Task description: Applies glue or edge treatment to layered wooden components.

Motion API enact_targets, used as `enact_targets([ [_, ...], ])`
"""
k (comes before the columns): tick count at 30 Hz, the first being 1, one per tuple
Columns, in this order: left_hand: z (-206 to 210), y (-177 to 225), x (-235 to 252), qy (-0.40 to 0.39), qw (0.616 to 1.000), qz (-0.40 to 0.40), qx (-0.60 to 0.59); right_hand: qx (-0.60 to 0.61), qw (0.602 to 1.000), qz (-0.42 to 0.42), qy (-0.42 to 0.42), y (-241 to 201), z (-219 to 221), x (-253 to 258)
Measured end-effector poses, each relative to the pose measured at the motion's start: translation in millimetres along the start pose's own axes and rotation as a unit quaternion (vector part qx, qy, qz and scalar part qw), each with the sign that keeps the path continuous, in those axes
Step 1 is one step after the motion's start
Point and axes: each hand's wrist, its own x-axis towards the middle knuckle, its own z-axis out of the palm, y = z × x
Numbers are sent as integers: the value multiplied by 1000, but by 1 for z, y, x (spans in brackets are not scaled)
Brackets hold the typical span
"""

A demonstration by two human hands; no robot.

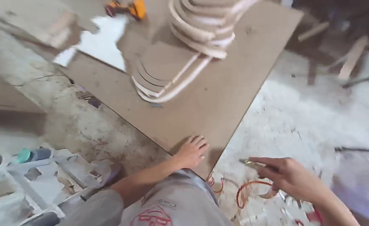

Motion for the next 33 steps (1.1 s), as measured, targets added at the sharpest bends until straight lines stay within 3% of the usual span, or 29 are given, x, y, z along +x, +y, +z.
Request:
enact_targets([
  [4,-31,-7,51,12,997,-22,-72,-182,942,133,249,3,-82,21],
  [6,-45,-2,89,34,993,-26,-106,-183,941,98,268,-1,-136,35],
  [10,-111,4,168,163,980,-40,-110,-92,975,-45,200,-12,-228,94],
  [15,-221,3,269,319,935,-150,-46,-230,914,-86,322,26,-334,149],
  [18,-262,0,308,330,918,-220,-14,-215,925,-128,284,47,-379,157],
  [22,-304,-7,339,310,903,-292,54,-252,898,-167,319,25,-420,187],
  [23,-316,-11,347,309,897,-307,70,-264,898,-175,305,16,-428,202],
  [25,-334,-24,365,318,883,-330,98,-291,917,-190,198,-1,-441,237],
  [27,-345,-43,389,323,874,-342,119,-317,917,-209,121,-9,-444,275],
  [30,-358,-80,436,301,869,-364,145,-332,902,-190,201,-11,-452,319],
  [31,-365,-96,453,292,867,-372,153,-329,903,-198,193,-10,-462,336],
  [33,-375,-131,484,269,870,-382,157,-322,912,-230,108,-3,-482,370],
])
